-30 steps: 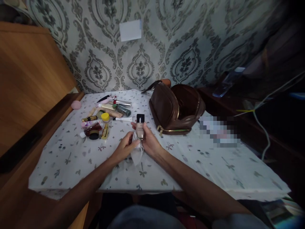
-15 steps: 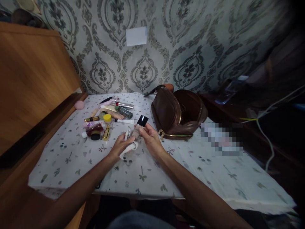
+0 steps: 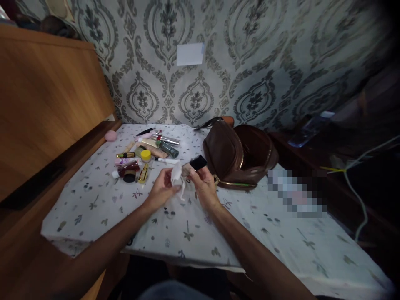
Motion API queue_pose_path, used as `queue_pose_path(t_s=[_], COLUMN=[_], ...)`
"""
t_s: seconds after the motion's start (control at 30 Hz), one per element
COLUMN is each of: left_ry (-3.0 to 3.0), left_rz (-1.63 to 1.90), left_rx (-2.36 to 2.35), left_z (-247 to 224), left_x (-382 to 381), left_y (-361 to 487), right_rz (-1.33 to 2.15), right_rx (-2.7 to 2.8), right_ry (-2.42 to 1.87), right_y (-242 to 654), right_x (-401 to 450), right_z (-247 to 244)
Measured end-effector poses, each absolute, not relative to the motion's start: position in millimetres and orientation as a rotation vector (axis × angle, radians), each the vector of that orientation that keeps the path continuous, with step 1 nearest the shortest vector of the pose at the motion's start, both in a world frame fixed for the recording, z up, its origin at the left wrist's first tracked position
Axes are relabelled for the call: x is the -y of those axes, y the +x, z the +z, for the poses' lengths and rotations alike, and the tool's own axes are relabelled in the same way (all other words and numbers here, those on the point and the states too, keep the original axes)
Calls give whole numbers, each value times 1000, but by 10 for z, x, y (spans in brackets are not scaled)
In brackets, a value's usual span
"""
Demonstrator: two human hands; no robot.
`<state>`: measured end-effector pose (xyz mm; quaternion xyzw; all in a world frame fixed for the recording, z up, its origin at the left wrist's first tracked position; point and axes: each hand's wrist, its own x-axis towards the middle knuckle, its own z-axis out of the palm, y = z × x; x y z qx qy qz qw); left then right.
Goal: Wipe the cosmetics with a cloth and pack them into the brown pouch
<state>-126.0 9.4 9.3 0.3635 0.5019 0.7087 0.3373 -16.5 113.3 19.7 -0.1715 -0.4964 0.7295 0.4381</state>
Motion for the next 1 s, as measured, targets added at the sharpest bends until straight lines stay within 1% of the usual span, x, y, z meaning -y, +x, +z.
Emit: queue_pose_path(t_s=[0.17,0.3,0.4,0.53,0.6,0.7,0.87,1.0], left_ry=[1127,1235,1218,1052,972,898,931,971], left_rz=[1772,1794,1810,1846,1896,1882,1824,1783], left_rx=[-1672,-1839,-1740,-1551,-1525,-1486,-1525,-1453], left_z=[96,145,176,171,163,161,187,224], left_x=[-52,-25,-22,-43,-52,-47,-20,-9], left_y=[-1229,-1250,-1253,-1290,-1338,-1415,-1437,-1395], right_rz=[2028,2160,2192,2214,2239,2254,2232,2199], right_rx=[1027,903,872,827,795,780,718,745], right_ry=[-437,-449,-472,-486,-488,-476,-496,-460], right_y=[-179,-194,-202,-201,-198,-198,-202,-199], right_x=[-1158,-1154,-1153,-1148,-1145,-1152,-1183,-1162], right_z=[173,161,143,132,142,168,196,190])
